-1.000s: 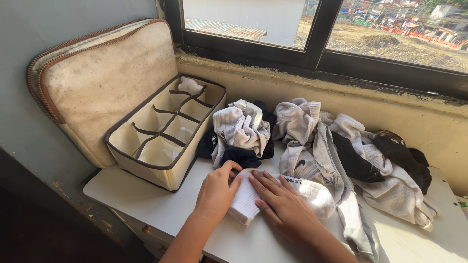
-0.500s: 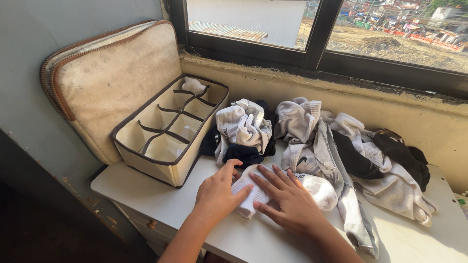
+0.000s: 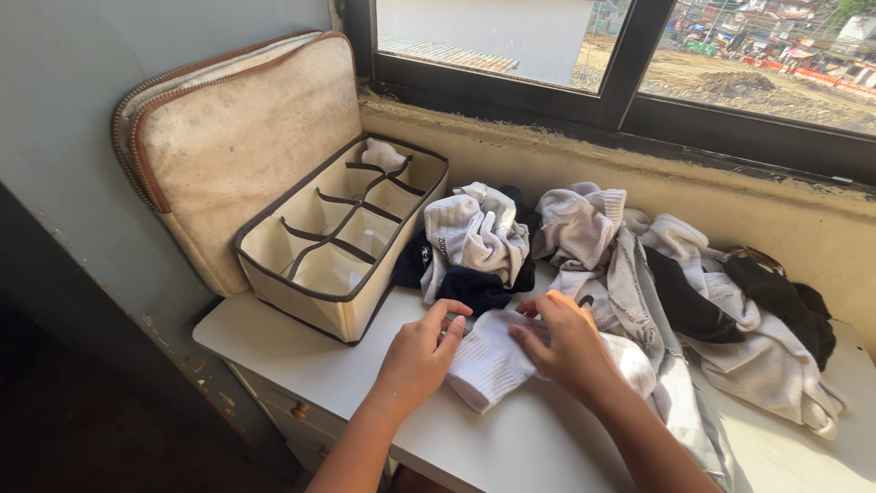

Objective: The person picks up socks from a pile on a desk, matches them, and rolls them together into a bundle.

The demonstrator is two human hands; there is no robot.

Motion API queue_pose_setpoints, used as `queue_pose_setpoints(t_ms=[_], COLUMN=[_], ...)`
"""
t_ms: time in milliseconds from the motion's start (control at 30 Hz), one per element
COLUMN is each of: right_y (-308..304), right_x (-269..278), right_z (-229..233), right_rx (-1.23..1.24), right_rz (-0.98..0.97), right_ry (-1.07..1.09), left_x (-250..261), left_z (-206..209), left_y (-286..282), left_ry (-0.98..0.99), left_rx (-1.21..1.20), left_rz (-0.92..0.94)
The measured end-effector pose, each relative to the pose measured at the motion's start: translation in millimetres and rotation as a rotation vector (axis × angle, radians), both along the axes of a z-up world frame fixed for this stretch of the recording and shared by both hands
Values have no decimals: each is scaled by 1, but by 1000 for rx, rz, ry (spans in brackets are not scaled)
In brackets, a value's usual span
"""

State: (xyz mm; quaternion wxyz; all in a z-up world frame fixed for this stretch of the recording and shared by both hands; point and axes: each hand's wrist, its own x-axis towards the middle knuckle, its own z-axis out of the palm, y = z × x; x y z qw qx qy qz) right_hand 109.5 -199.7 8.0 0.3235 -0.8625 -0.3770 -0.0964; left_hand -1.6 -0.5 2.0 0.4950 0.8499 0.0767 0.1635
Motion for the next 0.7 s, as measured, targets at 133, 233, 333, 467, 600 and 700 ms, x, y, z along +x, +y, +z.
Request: queue_pose_setpoints(t_ms=[133, 233, 333, 467, 600, 700], right_y=[10, 13, 13, 14, 17, 18], right_x=[4, -1, -3, -2, 0, 1], right_z=[16, 24, 27, 27, 21, 19], right_rx=[-25, -80, -140, -245, -210, -217], right_rz=[-33, -95, -148, -189, -122, -71], right_ry=[26, 141, 143, 78, -50, -157], left_x=[-3, -3, 0, 1, 1, -2], left_z=[6, 6, 4, 4, 8, 13], left_y=[0, 1, 2, 3, 2, 2], left_ry=[19, 85, -7, 54, 91, 95], left_rx=[36, 28, -33, -21, 19, -41], left_rz=[23, 15, -60, -70, -67, -64])
